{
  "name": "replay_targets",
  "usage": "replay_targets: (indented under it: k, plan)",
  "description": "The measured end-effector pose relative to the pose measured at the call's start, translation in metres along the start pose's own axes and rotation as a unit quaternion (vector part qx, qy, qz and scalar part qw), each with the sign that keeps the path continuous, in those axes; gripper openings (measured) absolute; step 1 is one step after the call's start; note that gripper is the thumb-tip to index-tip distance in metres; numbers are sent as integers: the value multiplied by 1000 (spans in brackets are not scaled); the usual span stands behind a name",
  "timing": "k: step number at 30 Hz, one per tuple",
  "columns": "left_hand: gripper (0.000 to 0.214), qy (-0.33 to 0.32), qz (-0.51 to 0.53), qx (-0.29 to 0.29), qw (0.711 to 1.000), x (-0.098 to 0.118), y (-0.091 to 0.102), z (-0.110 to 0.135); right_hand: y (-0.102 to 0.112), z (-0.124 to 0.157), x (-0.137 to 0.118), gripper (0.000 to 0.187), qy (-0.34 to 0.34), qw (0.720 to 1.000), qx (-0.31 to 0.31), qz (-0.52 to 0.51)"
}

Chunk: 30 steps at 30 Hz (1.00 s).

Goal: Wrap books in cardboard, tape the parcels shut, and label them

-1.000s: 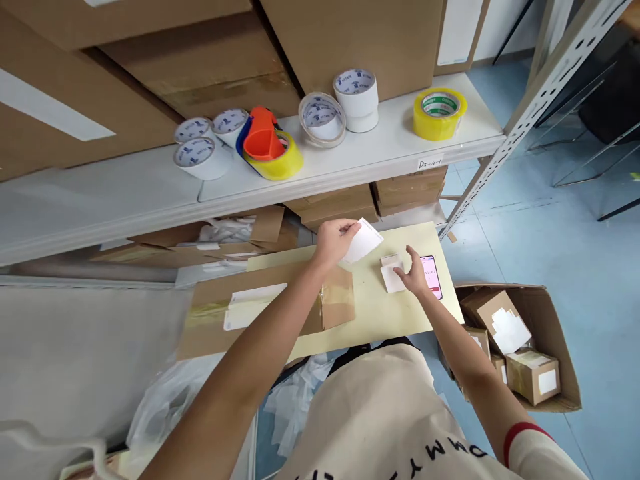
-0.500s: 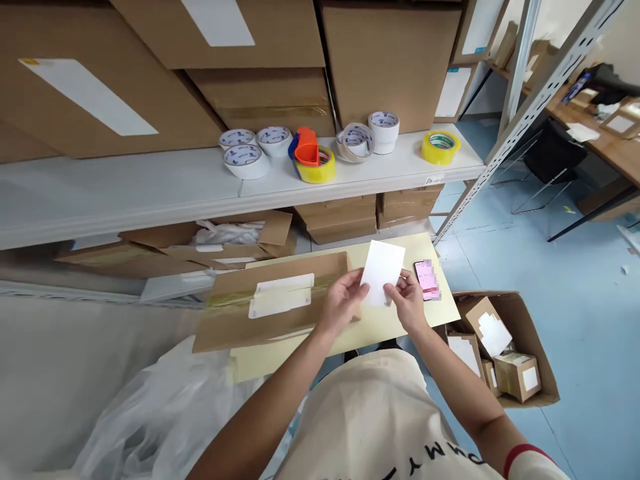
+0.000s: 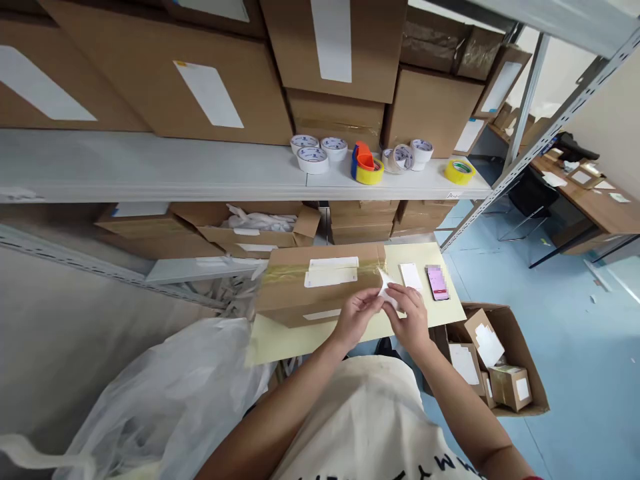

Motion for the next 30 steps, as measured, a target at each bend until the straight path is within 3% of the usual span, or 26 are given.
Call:
replay_targets:
  k: [4,7,18,30]
  plan:
    - [40,26,111,-49,992,4,0,18,4,2,-12,18,-54,998,21,-25]
    - [36,30,124,-63,990,9,0,28,5,5,-20,17,-76,996,26,-34]
    - [39,-16,41,-41,998,20,11,41,2,10,-39,16,-77,997,9,-16]
    - [39,-85,-46,-42,994,31,9,42,6,10,-43,16,-76,997,19,7]
Point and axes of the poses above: each hand's wrist, its own z-axis away from the middle knuckle, its own y-axis out of the back of the hand, x = y × z, the point moved 9 cm from there along -z, towards the middle knuckle, and after that the axes turned 5 degrees about -z, right-handed, at the moved point
